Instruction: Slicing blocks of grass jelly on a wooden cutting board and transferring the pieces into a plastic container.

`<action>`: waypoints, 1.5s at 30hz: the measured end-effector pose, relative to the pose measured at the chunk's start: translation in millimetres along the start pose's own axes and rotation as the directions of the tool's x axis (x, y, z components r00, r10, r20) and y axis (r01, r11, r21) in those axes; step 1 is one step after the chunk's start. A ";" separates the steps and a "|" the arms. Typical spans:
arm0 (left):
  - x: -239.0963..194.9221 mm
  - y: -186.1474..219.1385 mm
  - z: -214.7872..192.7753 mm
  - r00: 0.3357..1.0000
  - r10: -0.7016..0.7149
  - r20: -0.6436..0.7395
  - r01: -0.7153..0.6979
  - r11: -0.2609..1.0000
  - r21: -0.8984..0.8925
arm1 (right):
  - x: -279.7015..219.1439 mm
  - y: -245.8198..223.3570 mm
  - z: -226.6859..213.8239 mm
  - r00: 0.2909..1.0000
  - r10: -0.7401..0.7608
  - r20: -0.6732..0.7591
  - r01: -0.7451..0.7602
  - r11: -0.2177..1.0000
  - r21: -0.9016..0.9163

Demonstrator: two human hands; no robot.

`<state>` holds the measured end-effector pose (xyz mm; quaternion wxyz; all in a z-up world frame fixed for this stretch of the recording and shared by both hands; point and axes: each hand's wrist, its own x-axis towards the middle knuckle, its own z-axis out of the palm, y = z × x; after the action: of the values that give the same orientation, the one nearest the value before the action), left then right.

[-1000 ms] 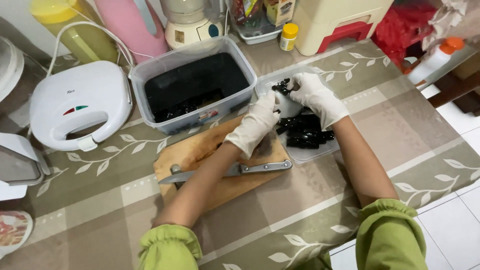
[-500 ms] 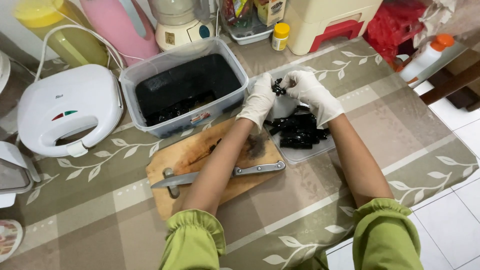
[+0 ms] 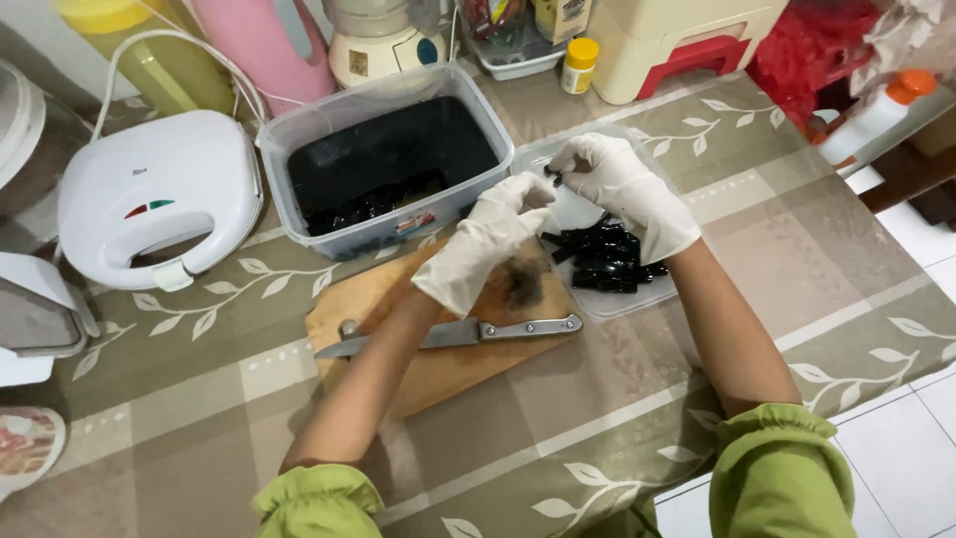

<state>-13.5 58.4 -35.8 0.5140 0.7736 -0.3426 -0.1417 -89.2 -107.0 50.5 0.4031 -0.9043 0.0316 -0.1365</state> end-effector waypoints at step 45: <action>-118.1 -15.4 -100.0 0.880 -0.469 -0.071 0.397 0.646 0.652 | -48.3 -2.3 157.7 0.781 -0.491 0.385 0.608 0.463 -0.644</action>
<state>-36.0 211.7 -22.2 0.1457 0.9531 -0.2013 -0.1729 -92.8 16.2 -59.0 -0.0649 -0.9543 -0.2386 -0.1679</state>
